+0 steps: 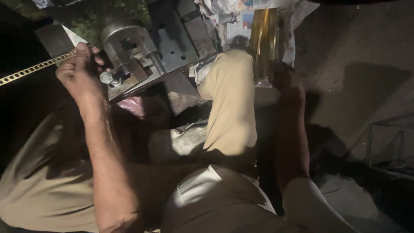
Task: The person feeds a metal strip into a punch press machine and operates a manual lever to stamp the metal.
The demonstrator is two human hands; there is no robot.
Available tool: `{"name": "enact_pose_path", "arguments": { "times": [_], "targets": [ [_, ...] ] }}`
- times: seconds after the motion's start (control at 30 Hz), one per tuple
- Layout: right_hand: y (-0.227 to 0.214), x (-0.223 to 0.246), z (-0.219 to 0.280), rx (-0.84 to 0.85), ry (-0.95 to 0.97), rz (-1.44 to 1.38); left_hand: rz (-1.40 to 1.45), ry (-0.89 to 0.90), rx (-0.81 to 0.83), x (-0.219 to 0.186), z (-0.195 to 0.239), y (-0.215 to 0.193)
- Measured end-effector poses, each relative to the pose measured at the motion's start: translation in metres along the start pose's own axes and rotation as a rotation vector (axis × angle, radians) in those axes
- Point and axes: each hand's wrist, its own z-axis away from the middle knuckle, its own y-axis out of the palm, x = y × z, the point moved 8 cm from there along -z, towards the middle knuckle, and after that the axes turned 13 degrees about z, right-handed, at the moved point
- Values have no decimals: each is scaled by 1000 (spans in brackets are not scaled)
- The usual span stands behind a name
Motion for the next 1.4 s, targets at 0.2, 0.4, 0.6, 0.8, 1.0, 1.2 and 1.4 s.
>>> {"name": "enact_pose_path", "arguments": {
  "times": [0.2, 0.4, 0.6, 0.8, 1.0, 1.2, 1.4],
  "targets": [
    [2, -7, -6, -63, 81, 182, 71, 38, -14, 2, -3, -3],
    [3, -30, -12, 21, 532, 252, -18, 48, 33, 1, -1, -3],
    [-10, -23, -25, -12, 619, 156, -42, 46, 30, 0, -3, -2],
    [-5, -25, 3, -71, 763, -472, 52, 123, 7, 3, -6, -12],
    [0, -16, 13, 9, 530, -903, 94, 121, -26, 7, -4, -17],
    [4, 63, 28, 73, 321, -1322, 116, 60, -95, 5, -4, -18],
    [6, 190, 29, 301, 263, -1824, 34, 55, -100, 2, 3, -18]
  ]
}}
